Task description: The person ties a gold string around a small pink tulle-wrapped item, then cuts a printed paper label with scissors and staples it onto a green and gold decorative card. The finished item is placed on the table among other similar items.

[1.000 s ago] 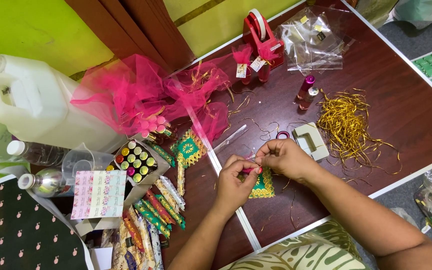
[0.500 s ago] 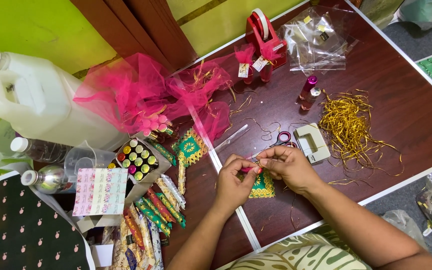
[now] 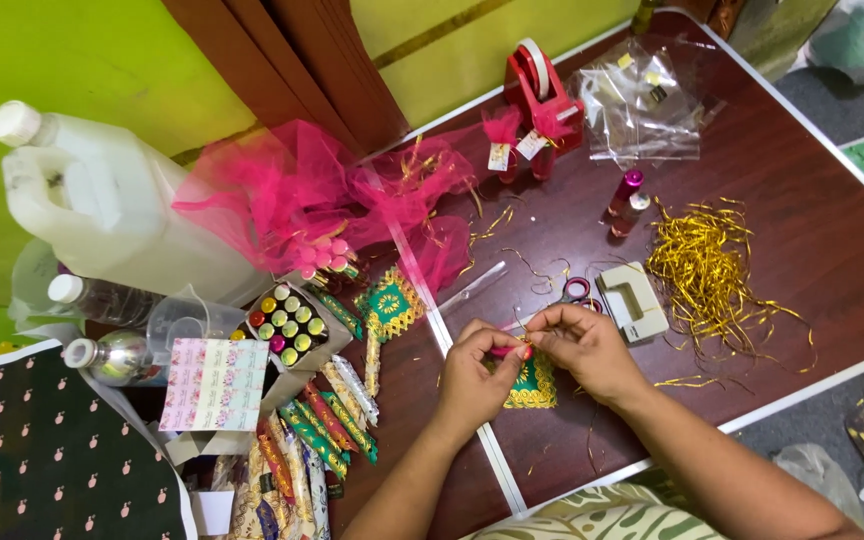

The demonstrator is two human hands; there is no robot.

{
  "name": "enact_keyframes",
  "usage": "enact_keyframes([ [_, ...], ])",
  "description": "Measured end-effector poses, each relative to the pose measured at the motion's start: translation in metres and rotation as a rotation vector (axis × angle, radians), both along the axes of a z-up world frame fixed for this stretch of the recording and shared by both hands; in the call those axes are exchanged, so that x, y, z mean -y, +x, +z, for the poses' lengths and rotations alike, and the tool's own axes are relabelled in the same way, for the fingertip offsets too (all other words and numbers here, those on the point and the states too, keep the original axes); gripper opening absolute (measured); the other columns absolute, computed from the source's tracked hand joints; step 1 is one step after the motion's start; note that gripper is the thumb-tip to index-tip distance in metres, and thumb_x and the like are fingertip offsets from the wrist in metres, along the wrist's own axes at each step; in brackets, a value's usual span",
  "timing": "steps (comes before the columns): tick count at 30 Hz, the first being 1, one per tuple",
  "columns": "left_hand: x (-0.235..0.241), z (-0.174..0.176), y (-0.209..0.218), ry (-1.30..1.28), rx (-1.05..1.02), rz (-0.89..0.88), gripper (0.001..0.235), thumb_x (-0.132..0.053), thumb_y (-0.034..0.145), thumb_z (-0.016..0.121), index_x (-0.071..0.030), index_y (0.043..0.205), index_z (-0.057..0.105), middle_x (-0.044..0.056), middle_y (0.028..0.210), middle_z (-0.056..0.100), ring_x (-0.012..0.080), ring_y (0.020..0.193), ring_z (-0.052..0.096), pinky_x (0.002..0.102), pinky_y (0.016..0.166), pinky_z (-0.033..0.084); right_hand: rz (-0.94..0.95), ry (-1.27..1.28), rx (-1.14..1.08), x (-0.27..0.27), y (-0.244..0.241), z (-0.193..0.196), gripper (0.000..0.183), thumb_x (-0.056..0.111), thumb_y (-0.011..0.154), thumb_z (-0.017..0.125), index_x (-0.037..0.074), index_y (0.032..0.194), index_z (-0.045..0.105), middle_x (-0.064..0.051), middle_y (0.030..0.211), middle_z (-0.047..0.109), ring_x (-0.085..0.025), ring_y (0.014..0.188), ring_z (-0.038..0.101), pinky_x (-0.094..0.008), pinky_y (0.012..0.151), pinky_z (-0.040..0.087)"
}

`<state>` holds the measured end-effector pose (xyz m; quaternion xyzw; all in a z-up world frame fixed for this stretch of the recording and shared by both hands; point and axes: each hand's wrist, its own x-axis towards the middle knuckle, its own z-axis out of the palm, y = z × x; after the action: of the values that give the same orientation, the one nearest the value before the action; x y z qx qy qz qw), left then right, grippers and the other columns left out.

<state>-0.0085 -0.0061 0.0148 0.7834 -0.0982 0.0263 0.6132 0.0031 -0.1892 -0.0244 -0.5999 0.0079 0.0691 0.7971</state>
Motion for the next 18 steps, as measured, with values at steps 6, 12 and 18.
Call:
enact_keyframes([
  [6,0.000,-0.001,0.000,0.008,-0.003,0.005,0.006,-0.005,0.081,0.079,-0.005,0.087,0.077,0.010,0.081,0.061,0.0221,0.074,0.063,0.031,0.068,0.051,-0.016,-0.043,0.003,-0.002,0.003,0.003,0.013,-0.006,0.086,0.074,-0.009,0.099,0.073,-0.010,0.074,0.063,-0.009,0.059,0.055,-0.020,0.045,0.045],
  [12,-0.002,-0.006,0.003,0.018,0.018,-0.009,0.007,-0.007,0.081,0.080,-0.006,0.087,0.077,0.010,0.079,0.059,0.0253,0.076,0.063,0.032,0.071,0.052,-0.035,-0.111,0.020,0.004,0.003,-0.019,0.011,-0.006,0.087,0.072,-0.008,0.098,0.074,-0.010,0.071,0.061,-0.012,0.057,0.053,-0.023,0.046,0.047],
  [18,0.000,0.008,0.001,0.109,-0.143,-0.015,0.007,-0.014,0.089,0.077,-0.012,0.084,0.071,0.000,0.088,0.058,0.0127,0.080,0.059,0.026,0.070,0.049,-0.005,-0.320,0.005,0.006,0.001,-0.005,0.004,0.003,0.093,0.072,0.005,0.091,0.074,-0.001,0.071,0.060,-0.010,0.059,0.045,-0.025,0.054,0.039],
])
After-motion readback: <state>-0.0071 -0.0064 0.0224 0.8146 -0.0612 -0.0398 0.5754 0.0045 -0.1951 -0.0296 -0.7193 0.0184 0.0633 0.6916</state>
